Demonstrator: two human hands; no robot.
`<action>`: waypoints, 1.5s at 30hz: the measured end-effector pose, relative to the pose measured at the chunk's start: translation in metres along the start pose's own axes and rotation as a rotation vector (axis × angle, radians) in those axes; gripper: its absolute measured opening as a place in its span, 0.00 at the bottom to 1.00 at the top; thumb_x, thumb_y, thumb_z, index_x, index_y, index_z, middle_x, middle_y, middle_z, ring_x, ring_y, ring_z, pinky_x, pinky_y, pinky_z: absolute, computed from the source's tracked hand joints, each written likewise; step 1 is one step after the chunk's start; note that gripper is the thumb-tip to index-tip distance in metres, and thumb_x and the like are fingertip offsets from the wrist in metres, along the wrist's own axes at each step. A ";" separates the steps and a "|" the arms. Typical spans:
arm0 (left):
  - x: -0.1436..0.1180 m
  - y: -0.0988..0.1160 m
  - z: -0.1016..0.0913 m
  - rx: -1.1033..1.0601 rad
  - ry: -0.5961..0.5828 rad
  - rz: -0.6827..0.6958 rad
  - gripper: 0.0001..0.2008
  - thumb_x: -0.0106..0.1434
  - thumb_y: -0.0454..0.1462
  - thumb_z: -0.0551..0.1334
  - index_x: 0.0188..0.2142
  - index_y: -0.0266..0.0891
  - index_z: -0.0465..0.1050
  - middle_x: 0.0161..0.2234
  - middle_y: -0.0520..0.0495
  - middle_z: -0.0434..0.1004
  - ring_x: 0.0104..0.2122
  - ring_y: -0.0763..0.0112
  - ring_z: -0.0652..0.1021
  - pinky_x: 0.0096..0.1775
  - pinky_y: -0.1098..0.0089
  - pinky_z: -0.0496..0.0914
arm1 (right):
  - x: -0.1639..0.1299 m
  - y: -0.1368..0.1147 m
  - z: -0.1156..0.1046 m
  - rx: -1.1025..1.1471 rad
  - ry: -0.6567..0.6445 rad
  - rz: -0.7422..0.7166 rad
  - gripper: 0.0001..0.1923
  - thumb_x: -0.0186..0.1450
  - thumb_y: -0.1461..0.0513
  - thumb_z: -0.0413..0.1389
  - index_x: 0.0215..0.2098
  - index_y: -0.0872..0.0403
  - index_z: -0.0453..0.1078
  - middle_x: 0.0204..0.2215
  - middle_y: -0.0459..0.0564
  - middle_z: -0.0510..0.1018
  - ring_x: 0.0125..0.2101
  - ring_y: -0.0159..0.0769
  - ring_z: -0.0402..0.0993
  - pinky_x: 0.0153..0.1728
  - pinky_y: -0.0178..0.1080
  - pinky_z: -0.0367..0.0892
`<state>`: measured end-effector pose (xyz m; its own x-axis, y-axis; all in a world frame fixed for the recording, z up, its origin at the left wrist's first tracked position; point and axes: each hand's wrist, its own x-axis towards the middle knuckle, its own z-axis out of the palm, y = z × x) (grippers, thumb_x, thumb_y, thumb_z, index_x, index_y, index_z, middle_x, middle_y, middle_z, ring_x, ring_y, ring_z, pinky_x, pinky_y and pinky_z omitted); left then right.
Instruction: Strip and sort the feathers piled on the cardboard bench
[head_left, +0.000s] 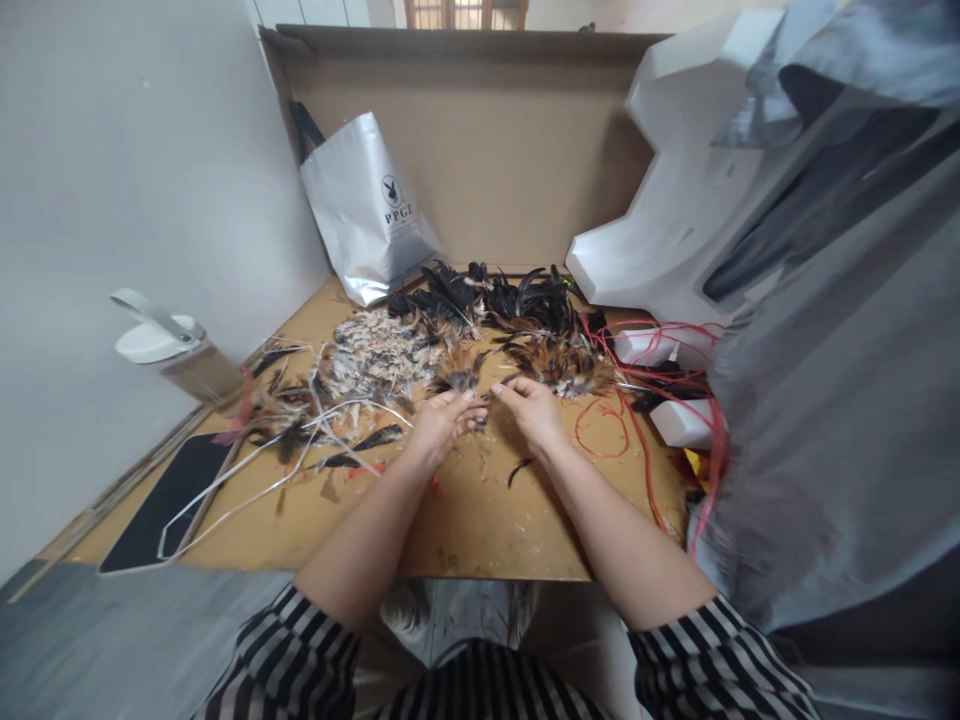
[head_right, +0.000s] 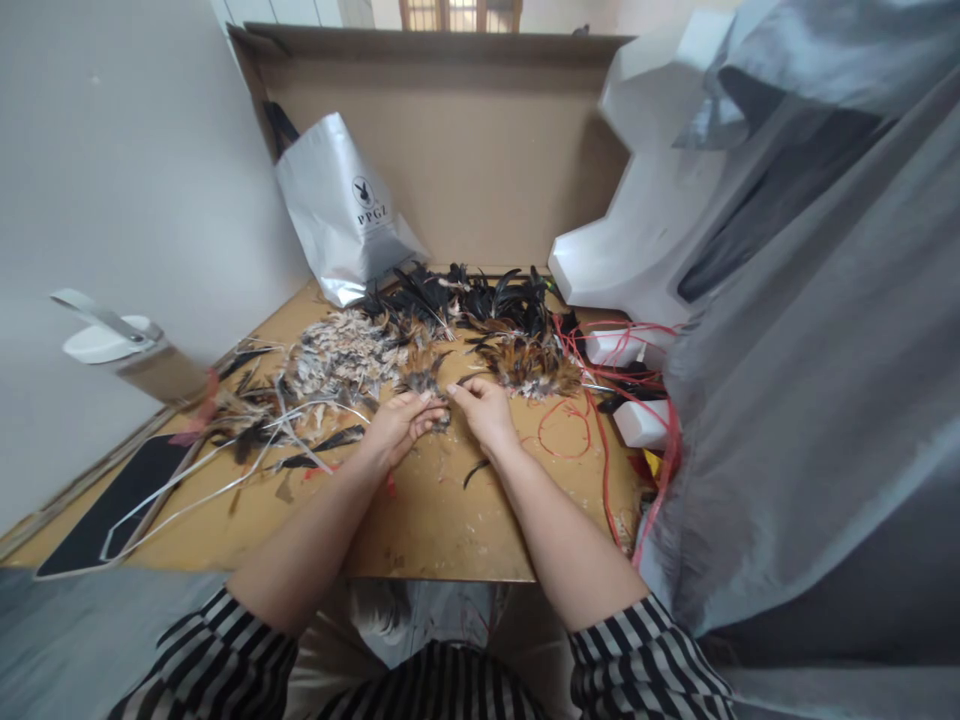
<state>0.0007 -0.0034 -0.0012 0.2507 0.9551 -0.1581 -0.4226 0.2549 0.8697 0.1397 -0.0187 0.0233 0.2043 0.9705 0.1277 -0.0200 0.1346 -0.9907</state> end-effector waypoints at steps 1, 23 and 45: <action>-0.001 0.000 0.001 0.012 -0.008 -0.007 0.10 0.51 0.37 0.65 0.29 0.30 0.71 0.32 0.39 0.77 0.25 0.75 0.76 0.24 0.78 0.65 | 0.000 0.002 0.001 -0.032 -0.012 -0.035 0.14 0.48 0.54 0.59 0.16 0.55 0.63 0.14 0.40 0.62 0.17 0.25 0.53 0.21 0.32 0.50; -0.004 -0.001 0.006 0.154 -0.095 -0.015 0.12 0.46 0.39 0.67 0.27 0.31 0.73 0.24 0.45 0.76 0.21 0.80 0.72 0.25 0.79 0.65 | 0.002 0.014 0.003 -0.162 0.014 -0.130 0.11 0.50 0.57 0.59 0.19 0.57 0.68 0.18 0.44 0.69 0.21 0.28 0.61 0.25 0.32 0.56; -0.011 0.001 0.011 0.204 -0.177 0.036 0.14 0.48 0.41 0.66 0.27 0.29 0.72 0.23 0.42 0.76 0.24 0.71 0.76 0.27 0.75 0.66 | -0.007 0.007 0.006 0.246 -0.230 0.149 0.14 0.48 0.56 0.61 0.17 0.55 0.63 0.14 0.40 0.65 0.17 0.26 0.60 0.20 0.31 0.54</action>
<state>0.0067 -0.0155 0.0065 0.3950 0.9169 -0.0572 -0.2538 0.1687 0.9524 0.1324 -0.0232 0.0156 -0.0436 0.9989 0.0176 -0.2737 0.0050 -0.9618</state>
